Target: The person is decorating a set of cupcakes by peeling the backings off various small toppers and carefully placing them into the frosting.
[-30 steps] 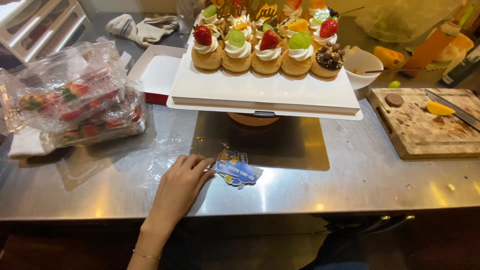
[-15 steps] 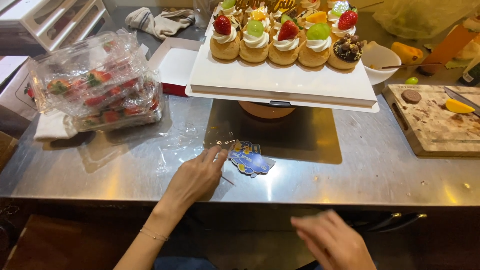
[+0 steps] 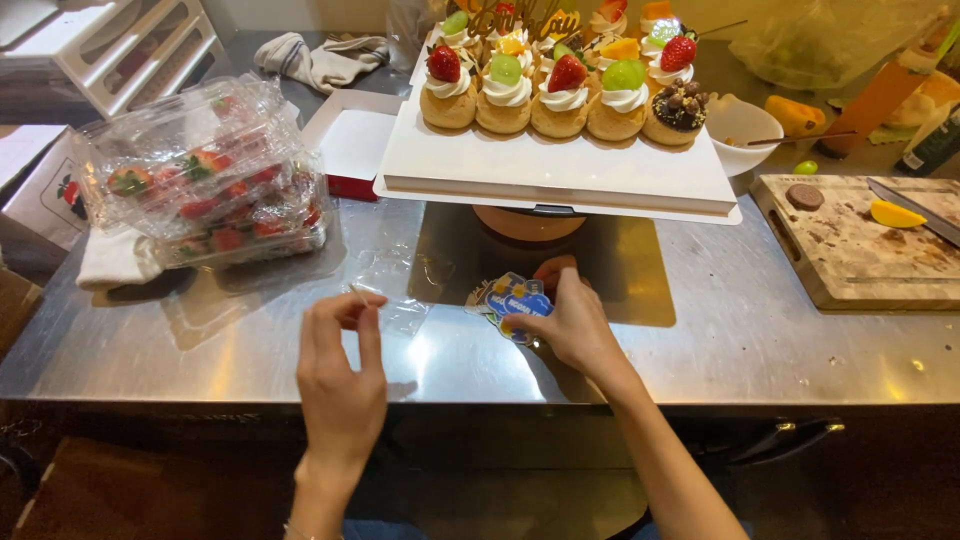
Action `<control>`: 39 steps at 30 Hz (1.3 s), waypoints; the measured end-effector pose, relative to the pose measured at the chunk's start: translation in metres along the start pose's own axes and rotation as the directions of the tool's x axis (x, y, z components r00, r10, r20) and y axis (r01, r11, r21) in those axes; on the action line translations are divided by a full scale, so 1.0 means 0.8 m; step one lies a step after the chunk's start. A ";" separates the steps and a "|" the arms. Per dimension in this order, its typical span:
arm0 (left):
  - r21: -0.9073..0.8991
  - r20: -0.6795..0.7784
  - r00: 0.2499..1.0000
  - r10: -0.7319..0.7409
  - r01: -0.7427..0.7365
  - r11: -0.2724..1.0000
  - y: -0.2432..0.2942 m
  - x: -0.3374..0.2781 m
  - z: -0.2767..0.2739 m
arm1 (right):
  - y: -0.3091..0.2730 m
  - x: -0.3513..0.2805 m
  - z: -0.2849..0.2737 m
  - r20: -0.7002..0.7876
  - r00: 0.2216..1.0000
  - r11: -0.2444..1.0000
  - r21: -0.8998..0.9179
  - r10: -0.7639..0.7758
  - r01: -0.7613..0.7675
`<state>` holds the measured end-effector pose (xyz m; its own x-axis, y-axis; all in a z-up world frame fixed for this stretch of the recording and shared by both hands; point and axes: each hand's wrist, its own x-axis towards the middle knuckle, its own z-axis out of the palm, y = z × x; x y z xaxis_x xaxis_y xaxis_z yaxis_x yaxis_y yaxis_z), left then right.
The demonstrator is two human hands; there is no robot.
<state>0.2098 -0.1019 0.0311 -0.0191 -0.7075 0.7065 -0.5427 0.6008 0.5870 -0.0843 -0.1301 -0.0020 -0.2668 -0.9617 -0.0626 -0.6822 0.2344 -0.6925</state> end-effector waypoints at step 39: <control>-0.155 0.453 0.860 0.235 -0.183 0.971 0.033 -0.027 0.177 | 0.066 -0.129 -0.087 -0.385 0.919 0.817 0.556 0.088 0.155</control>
<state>0.0769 -0.1235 -0.0248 -0.5242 -0.6362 0.5661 -0.3932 0.7704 0.5018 -0.1399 -0.0083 0.0179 -0.5672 -0.8082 0.1581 -0.2203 -0.0361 -0.9748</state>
